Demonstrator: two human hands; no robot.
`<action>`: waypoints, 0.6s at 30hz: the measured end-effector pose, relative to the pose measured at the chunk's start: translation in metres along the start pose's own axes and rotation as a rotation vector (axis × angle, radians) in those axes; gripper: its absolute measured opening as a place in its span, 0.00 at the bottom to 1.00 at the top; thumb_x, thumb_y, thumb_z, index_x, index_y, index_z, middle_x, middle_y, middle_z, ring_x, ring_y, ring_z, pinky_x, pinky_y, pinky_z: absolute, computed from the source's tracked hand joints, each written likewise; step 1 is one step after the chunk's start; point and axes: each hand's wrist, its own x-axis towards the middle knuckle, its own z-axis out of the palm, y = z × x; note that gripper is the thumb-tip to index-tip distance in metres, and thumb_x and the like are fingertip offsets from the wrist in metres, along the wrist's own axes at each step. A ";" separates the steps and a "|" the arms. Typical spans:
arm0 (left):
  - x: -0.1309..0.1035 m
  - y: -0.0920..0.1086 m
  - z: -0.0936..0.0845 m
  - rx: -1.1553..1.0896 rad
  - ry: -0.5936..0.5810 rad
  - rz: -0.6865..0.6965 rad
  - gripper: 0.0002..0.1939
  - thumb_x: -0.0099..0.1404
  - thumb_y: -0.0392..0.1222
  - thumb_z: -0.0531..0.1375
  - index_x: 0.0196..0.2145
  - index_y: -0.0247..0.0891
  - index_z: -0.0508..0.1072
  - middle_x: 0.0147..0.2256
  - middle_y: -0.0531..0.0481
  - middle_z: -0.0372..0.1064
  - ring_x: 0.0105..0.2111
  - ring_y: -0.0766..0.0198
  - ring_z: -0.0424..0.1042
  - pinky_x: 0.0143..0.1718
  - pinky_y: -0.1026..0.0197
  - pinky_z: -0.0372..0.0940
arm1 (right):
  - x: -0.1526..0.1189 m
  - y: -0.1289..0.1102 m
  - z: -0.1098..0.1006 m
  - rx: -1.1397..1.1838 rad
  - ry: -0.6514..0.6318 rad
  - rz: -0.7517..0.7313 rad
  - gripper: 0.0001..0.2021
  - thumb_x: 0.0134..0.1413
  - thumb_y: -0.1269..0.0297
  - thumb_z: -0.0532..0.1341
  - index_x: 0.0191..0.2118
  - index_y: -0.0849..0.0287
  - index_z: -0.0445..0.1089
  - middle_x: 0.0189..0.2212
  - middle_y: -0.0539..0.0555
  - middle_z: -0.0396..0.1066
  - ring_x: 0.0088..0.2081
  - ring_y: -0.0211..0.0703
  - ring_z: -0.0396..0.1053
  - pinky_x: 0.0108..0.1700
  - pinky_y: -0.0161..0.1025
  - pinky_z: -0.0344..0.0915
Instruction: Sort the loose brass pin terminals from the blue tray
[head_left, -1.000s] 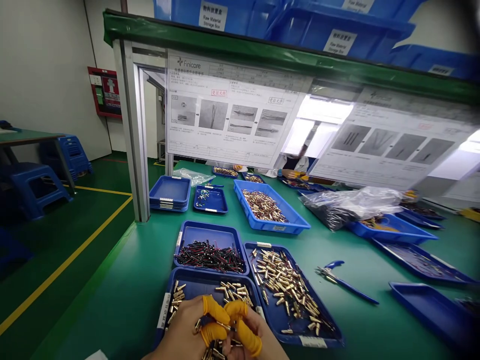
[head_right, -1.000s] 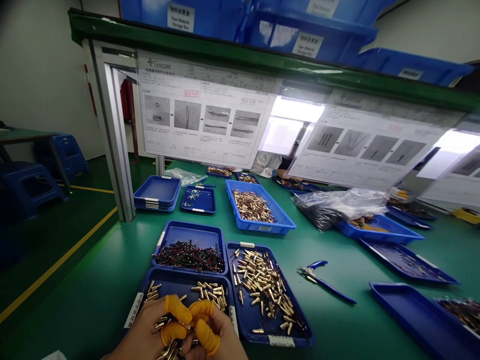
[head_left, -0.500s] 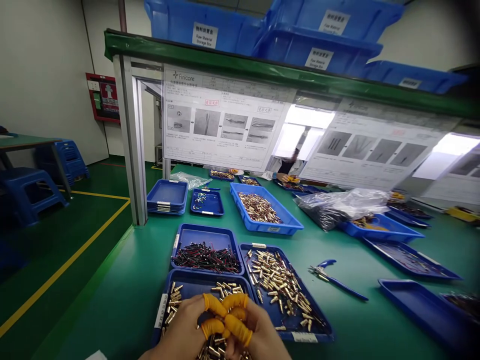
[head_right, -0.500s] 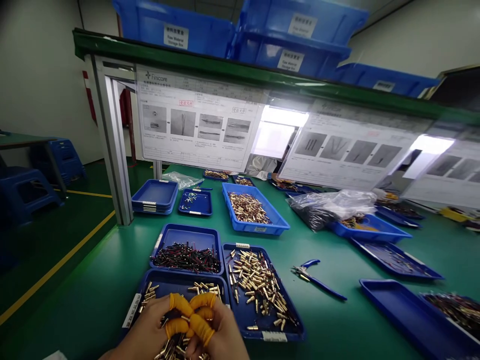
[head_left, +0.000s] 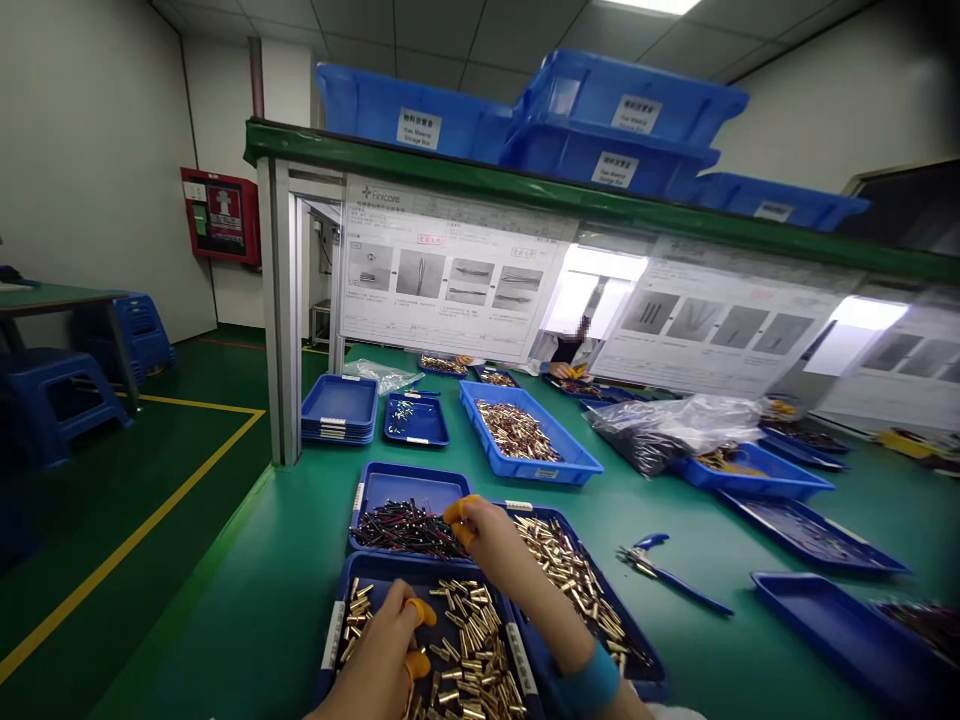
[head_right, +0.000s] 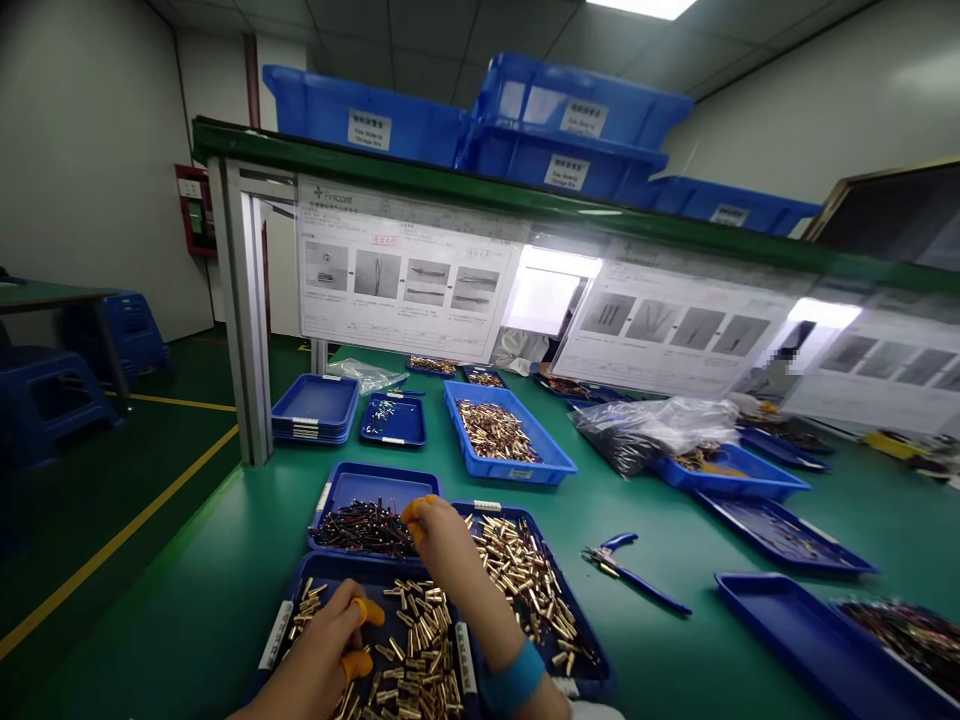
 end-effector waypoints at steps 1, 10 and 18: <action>0.001 -0.001 0.001 0.001 0.008 -0.011 0.08 0.60 0.31 0.51 0.34 0.42 0.65 0.31 0.52 0.58 0.28 0.64 0.60 0.30 0.64 0.57 | 0.009 -0.006 0.006 -0.029 -0.020 -0.001 0.08 0.51 0.78 0.58 0.34 0.61 0.72 0.37 0.52 0.73 0.40 0.40 0.70 0.45 0.40 0.65; 0.008 0.021 -0.013 0.125 0.002 -0.064 0.14 0.38 0.19 0.54 0.18 0.37 0.65 0.25 0.55 0.57 0.28 0.63 0.60 0.32 0.64 0.55 | 0.047 -0.007 0.033 -0.174 -0.192 0.058 0.06 0.57 0.66 0.58 0.37 0.62 0.69 0.36 0.51 0.72 0.35 0.39 0.71 0.37 0.42 0.69; 0.007 0.022 -0.012 -0.038 0.106 -0.036 0.15 0.45 0.23 0.55 0.29 0.38 0.70 0.30 0.54 0.61 0.28 0.66 0.62 0.28 0.67 0.57 | 0.038 -0.006 0.014 -0.129 -0.146 -0.103 0.04 0.55 0.67 0.60 0.33 0.63 0.69 0.29 0.48 0.71 0.31 0.38 0.70 0.35 0.40 0.68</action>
